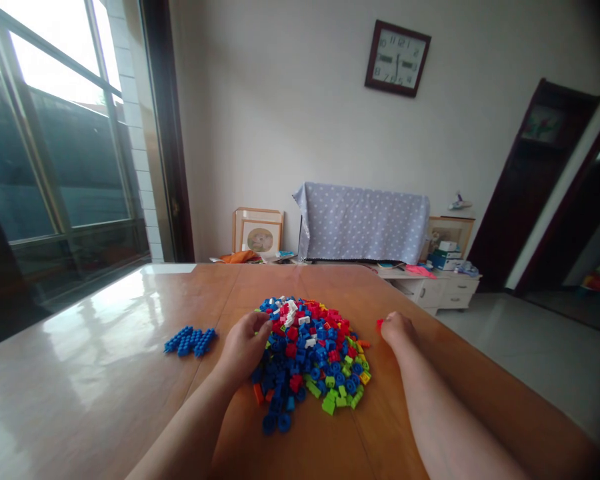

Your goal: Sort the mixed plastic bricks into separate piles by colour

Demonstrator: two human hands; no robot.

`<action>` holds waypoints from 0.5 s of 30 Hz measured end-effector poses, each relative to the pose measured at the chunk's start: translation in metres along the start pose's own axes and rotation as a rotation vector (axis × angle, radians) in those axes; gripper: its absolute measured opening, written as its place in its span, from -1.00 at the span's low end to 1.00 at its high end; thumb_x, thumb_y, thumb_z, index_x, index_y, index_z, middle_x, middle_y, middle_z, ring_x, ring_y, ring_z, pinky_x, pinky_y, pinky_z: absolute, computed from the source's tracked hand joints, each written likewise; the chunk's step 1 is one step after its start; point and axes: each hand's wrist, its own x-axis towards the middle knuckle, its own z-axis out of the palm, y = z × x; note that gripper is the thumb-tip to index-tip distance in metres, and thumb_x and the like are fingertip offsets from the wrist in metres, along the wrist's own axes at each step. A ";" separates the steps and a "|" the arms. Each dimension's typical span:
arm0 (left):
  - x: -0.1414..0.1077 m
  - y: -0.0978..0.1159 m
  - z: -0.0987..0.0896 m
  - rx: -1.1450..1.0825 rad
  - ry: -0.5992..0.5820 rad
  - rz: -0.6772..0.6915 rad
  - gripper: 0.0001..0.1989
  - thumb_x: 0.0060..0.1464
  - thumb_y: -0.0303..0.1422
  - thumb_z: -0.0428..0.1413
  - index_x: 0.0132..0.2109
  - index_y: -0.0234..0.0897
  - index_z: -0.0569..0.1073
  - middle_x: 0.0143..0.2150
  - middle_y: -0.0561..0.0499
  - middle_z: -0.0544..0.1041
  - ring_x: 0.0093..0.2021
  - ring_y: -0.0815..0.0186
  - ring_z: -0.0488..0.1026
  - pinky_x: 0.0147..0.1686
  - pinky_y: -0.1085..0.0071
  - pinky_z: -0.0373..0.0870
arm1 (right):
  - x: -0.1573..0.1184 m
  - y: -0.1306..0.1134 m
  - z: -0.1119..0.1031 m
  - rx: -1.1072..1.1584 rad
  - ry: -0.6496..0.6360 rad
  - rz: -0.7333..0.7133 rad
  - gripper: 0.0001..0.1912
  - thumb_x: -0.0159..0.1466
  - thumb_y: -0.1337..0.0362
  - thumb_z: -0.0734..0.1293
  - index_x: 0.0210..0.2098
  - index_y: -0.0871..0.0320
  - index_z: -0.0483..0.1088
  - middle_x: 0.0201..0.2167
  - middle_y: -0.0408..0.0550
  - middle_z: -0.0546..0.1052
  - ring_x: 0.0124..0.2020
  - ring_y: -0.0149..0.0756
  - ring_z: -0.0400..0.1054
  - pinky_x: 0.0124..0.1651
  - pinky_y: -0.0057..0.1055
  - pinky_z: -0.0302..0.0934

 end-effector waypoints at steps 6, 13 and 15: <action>0.002 -0.003 -0.006 0.011 0.106 -0.050 -0.64 0.06 -0.15 0.09 -0.10 -0.25 0.57 -0.23 -0.07 0.63 -0.22 0.16 0.53 -0.25 0.35 0.39 | -0.006 -0.007 -0.011 0.013 0.058 0.058 -0.55 0.34 0.15 0.13 0.06 0.16 0.48 -0.03 0.34 0.51 -0.13 0.01 0.52 -0.20 -0.23 0.33; 0.002 -0.011 -0.007 0.117 0.135 -0.187 -0.70 0.02 -0.28 0.09 -0.10 -0.19 0.57 -0.21 -0.05 0.63 -0.16 0.13 0.53 -0.21 0.33 0.37 | -0.034 -0.051 -0.011 0.104 -0.078 -0.292 -0.62 0.33 0.01 0.16 -0.23 0.02 0.56 -0.17 0.02 0.62 -0.14 -0.11 0.47 -0.24 -0.37 0.22; 0.001 -0.012 -0.006 0.141 0.104 -0.206 -0.70 0.00 -0.31 0.09 -0.11 -0.19 0.57 -0.24 -0.04 0.63 -0.17 0.13 0.53 -0.21 0.33 0.37 | -0.049 -0.066 -0.007 0.136 -0.127 -0.419 -0.63 0.31 -0.02 0.20 -0.29 0.01 0.56 -0.20 -0.02 0.62 -0.12 -0.12 0.45 -0.18 -0.39 0.22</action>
